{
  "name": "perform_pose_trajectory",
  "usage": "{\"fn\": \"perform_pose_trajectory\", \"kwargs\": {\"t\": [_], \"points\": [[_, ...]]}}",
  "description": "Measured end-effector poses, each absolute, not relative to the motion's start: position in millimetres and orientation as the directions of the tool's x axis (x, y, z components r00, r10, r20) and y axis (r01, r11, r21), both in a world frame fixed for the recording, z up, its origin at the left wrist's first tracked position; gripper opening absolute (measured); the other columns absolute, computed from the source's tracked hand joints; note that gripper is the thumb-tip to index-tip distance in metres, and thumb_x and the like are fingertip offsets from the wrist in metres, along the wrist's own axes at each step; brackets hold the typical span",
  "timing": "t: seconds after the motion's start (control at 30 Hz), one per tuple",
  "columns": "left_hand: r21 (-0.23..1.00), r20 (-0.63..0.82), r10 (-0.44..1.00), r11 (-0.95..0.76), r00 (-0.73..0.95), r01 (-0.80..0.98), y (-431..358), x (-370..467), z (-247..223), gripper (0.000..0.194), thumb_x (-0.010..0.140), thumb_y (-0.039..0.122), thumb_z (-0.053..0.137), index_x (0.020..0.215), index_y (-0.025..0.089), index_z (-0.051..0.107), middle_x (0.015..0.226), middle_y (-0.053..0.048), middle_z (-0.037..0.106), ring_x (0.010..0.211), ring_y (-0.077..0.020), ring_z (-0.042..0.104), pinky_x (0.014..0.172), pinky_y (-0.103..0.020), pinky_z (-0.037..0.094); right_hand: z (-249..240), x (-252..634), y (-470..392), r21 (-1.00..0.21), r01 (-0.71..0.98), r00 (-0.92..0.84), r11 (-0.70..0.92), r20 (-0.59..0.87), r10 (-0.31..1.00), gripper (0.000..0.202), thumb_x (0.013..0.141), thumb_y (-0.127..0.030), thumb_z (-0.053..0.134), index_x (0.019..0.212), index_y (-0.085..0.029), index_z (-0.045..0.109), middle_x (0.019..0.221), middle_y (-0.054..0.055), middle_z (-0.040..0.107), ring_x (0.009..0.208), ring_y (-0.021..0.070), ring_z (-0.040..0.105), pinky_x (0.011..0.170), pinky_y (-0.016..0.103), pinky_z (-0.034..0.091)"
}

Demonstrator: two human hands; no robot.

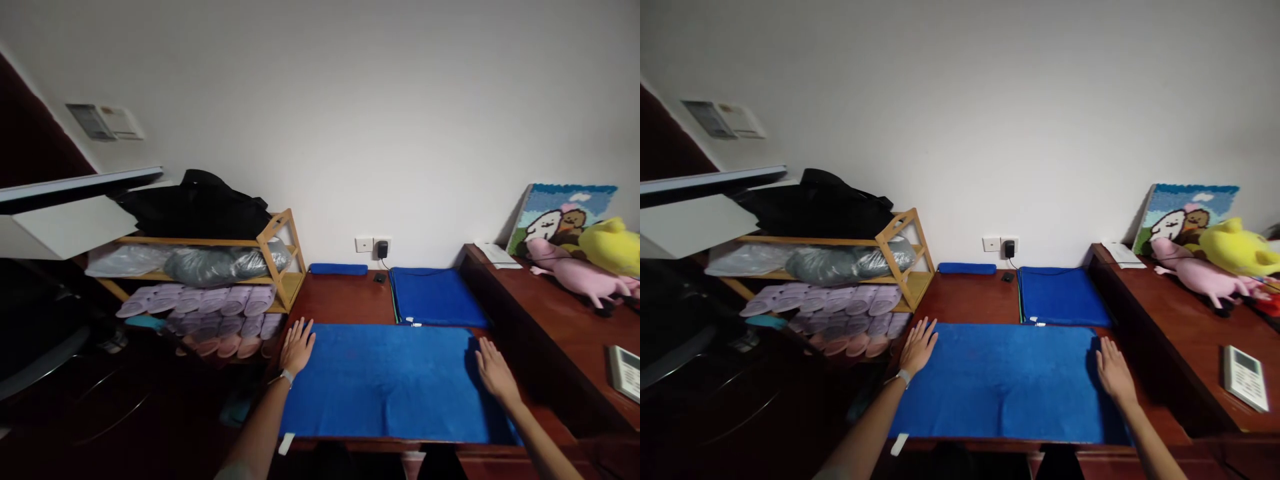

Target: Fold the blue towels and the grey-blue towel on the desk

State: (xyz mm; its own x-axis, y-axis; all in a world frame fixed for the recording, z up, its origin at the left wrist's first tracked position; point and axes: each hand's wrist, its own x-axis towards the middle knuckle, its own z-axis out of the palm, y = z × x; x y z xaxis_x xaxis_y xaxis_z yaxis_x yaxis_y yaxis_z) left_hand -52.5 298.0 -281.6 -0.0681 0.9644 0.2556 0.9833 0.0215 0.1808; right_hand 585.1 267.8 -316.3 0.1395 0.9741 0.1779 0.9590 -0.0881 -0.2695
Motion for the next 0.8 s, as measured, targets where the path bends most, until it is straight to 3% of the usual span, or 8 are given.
{"fn": "perform_pose_trajectory", "kwargs": {"t": [0.13,0.27,0.4,0.6,0.8], "points": [[0.161,0.307,0.952,-0.064,0.011,0.985,249.5,-50.0,-280.3,0.055,0.106,0.043,0.031,0.154,0.021,0.047,0.165,-0.01,0.039,0.154,-0.0261,0.032,0.125,-0.048,0.028,-300.8,478.9,227.3,-0.341,0.927,-0.051,0.152,0.287,0.956,0.072,0.103,-0.049,0.018,0.156,-0.004,0.038,0.163,0.017,0.037,0.154,0.0302,0.028,0.127,0.05,0.022],[0.119,0.24,0.97,-0.079,0.049,0.99,181.6,-52.0,-293.5,0.054,0.105,0.047,0.035,0.156,0.032,0.043,0.167,-0.004,0.036,0.154,-0.0267,0.031,0.125,-0.05,0.029,-281.7,332.6,188.6,-0.433,0.827,-0.293,0.36,0.214,0.932,0.065,0.106,-0.048,0.023,0.162,-0.015,0.028,0.167,0.009,0.028,0.155,0.027,0.025,0.127,0.05,0.024],[0.088,0.164,0.986,-0.021,0.007,0.996,144.8,-59.9,-296.8,0.056,0.105,0.05,0.034,0.159,0.035,0.036,0.168,-0.004,0.034,0.154,-0.0269,0.032,0.124,-0.051,0.029,-271.4,253.8,170.7,-0.448,0.792,-0.414,0.415,0.106,0.904,0.066,0.106,-0.048,0.023,0.162,-0.012,0.027,0.167,0.01,0.023,0.156,0.0264,0.021,0.128,0.048,0.022],[0.076,0.144,0.989,0.011,-0.021,0.997,144.7,-60.8,-289.1,0.056,0.105,0.051,0.035,0.158,0.034,0.036,0.168,-0.005,0.033,0.154,-0.0255,0.032,0.125,-0.05,0.026,-287.2,329.6,170.0,-0.366,0.885,-0.277,0.29,0.089,0.957,0.067,0.105,-0.048,0.024,0.16,-0.012,0.032,0.166,0.012,0.027,0.155,0.0268,0.024,0.127,0.05,0.02],[0.067,0.161,0.987,0.003,-0.014,0.998,148.2,-63.1,-295.7,0.057,0.103,0.05,0.034,0.158,0.034,0.038,0.167,-0.003,0.035,0.154,-0.0253,0.032,0.124,-0.051,0.027,-325.1,520.1,168.7,-0.169,0.983,0.085,-0.071,0.079,0.993,0.078,0.098,-0.049,0.015,0.156,-0.001,0.036,0.164,0.016,0.034,0.153,0.0311,0.029,0.125,0.051,0.024]]}}
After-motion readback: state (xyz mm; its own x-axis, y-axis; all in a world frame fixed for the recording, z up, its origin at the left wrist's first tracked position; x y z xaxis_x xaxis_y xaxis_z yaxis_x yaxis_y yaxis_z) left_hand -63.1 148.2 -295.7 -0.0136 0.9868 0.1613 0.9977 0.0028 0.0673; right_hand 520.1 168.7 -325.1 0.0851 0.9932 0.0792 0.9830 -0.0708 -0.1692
